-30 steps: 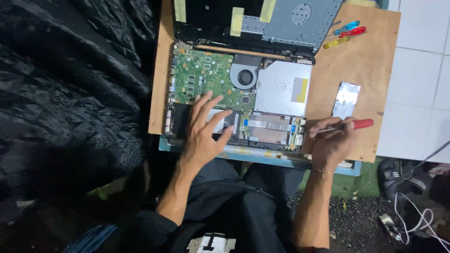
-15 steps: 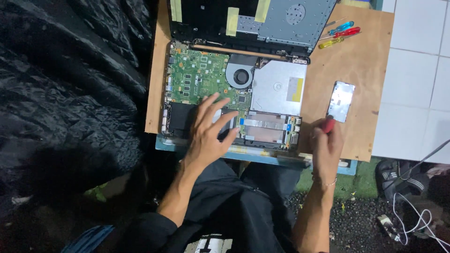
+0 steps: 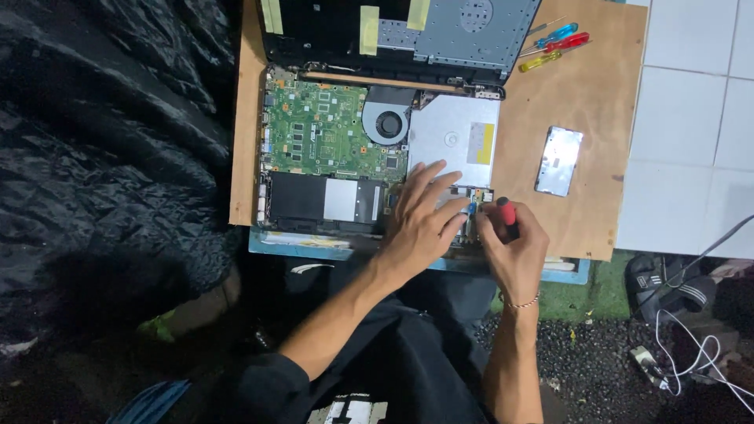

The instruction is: Disassembling a laptop by removing the bottom cover, prying off the keyboard assembly, and disconnecting internal ribbon cables.

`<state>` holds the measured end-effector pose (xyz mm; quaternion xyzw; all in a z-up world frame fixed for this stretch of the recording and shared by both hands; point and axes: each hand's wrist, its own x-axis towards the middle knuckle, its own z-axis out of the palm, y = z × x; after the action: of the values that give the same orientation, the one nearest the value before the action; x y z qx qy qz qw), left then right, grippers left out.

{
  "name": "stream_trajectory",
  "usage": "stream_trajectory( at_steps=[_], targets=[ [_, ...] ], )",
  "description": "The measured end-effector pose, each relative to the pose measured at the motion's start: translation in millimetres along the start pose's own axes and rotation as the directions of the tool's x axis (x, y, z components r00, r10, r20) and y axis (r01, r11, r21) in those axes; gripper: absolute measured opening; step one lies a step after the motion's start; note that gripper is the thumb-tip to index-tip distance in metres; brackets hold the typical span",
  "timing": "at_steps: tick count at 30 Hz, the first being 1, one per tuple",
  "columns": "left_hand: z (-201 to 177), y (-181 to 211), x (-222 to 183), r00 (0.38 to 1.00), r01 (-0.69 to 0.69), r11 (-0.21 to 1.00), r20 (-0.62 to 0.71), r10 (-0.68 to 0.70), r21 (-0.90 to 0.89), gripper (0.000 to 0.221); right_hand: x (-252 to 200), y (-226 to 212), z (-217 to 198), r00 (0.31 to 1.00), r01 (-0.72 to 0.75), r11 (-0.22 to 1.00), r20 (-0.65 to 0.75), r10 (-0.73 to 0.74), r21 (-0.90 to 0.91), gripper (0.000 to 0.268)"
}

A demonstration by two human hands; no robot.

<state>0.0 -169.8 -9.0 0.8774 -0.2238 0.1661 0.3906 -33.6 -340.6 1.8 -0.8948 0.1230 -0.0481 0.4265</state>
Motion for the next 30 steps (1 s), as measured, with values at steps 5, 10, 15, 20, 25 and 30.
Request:
stream_trajectory(
  at_steps=[5, 10, 15, 20, 25, 30],
  targets=[
    [2.7, 5.6, -1.3, 0.996, 0.094, 0.996, -0.008, -0.094, 0.004, 0.01, 7.6, -6.0, -7.4, 0.999, 0.024, 0.999, 0.042, -0.022, -0.033, 0.016],
    [2.1, 3.6, -1.3, 0.995, 0.095, 0.995, -0.015, -0.095, -0.008, 0.012, 14.4, -11.6, -11.4, 0.998, 0.023, 0.998, 0.054, -0.02, -0.066, 0.019],
    [-1.7, 2.7, -0.7, 0.995, 0.096, 0.995, -0.015, -0.096, 0.026, 0.012, 14.3, -18.5, -11.8, 0.997, 0.013, 0.998, 0.078, -0.007, -0.067, 0.02],
    [-8.7, 5.3, 2.3, 0.993, 0.114, 0.993, 0.019, -0.115, 0.009, 0.012, 12.3, -22.0, -12.3, 0.996, 0.015, 0.982, 0.088, 0.002, -0.189, 0.023],
    [4.3, -1.9, -1.9, 0.989, 0.148, 0.987, 0.028, -0.147, -0.056, 0.016, 14.3, -35.7, -13.7, 0.993, 0.043, 0.949, 0.119, -0.006, -0.312, 0.023],
    [0.9, -0.6, -1.7, 0.987, 0.151, 0.988, 0.048, -0.151, -0.003, 0.016, 13.4, -46.0, -8.2, 0.992, 0.061, 0.914, 0.127, -0.01, -0.401, 0.023]
  ],
)
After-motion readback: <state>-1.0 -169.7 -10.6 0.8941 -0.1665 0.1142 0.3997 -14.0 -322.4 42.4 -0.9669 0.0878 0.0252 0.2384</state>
